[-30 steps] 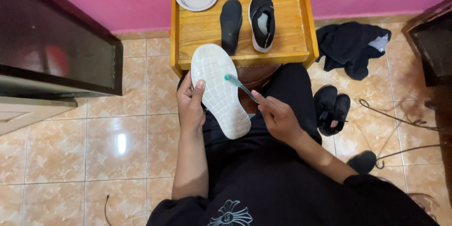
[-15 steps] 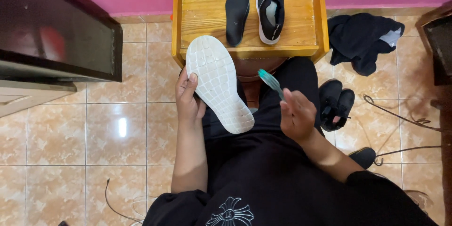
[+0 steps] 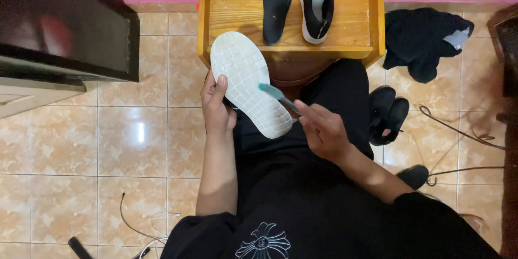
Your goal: The person scrubs a black slip-on shoe with a toothbrush, repeatedly dipping the brush into a small white bowl of liquid. They clean the upper, sides, and sole of the shoe, turning it over to reach different areas.
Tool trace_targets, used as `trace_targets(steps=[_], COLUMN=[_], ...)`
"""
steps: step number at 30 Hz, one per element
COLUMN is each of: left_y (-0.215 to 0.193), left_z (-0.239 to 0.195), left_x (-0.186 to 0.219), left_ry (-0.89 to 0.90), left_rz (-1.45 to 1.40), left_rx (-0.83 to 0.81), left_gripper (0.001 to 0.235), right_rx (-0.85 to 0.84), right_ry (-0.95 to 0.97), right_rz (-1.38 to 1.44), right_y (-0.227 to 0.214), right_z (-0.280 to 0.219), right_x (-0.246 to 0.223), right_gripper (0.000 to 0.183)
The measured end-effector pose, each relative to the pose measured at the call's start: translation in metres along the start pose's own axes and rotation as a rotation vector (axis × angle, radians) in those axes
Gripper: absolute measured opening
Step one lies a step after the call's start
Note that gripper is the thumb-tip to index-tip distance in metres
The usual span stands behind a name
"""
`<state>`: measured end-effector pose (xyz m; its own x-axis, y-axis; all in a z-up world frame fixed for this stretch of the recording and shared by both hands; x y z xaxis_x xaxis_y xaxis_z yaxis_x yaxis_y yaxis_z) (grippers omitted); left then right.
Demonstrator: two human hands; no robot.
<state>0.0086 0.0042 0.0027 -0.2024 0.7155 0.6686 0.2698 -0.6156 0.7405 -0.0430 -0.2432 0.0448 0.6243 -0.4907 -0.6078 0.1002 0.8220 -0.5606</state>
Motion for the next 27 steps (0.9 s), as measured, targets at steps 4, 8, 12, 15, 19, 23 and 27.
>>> trace_targets(steps=[4, 8, 12, 15, 19, 23, 27], left_y=[0.011, 0.005, -0.005, -0.002, -0.025, -0.041, -0.065], left_z=[-0.004, -0.006, -0.004, 0.0, 0.011, 0.024, 0.033], left_x=[0.008, 0.006, -0.002, -0.003, -0.016, -0.039, -0.062], left_ry=[0.017, 0.036, 0.009, -0.001, -0.045, -0.131, -0.204], left_rz=[-0.012, 0.025, 0.015, 0.043, 0.052, -0.007, 0.004], left_rx=[0.015, 0.042, 0.074, 0.089, 0.098, 0.203, 0.254], left_gripper=[0.047, 0.048, 0.048, 0.049, 0.049, 0.045, 0.045], right_rx=[0.11, -0.027, 0.017, -0.173, 0.0, -0.157, -0.241], right_ry=[-0.105, -0.057, -0.081, -0.062, -0.06, -0.209, 0.006], right_rz=[-0.004, -0.051, -0.047, -0.098, -0.085, -0.415, -0.235], right_y=[0.014, 0.015, 0.032, 0.031, 0.031, 0.037, 0.039], right_z=[-0.01, -0.002, -0.007, 0.02, -0.013, -0.002, -0.009], right_x=[0.022, 0.021, 0.04, 0.029, 0.06, 0.069, 0.085], right_gripper=[0.048, 0.047, 0.048, 0.046, 0.05, 0.049, 0.045])
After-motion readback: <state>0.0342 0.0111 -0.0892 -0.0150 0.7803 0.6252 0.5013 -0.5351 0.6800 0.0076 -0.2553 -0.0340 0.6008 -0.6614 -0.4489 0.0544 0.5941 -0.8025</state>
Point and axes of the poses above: each hand's wrist, its own z-axis towards the middle knuckle, its own y-axis out of the palm, x = y × z, the point moved 1 cm from there along z, towards the middle knuckle, and after that the axes turned 11 degrees about -z, right-handed, at the moved point
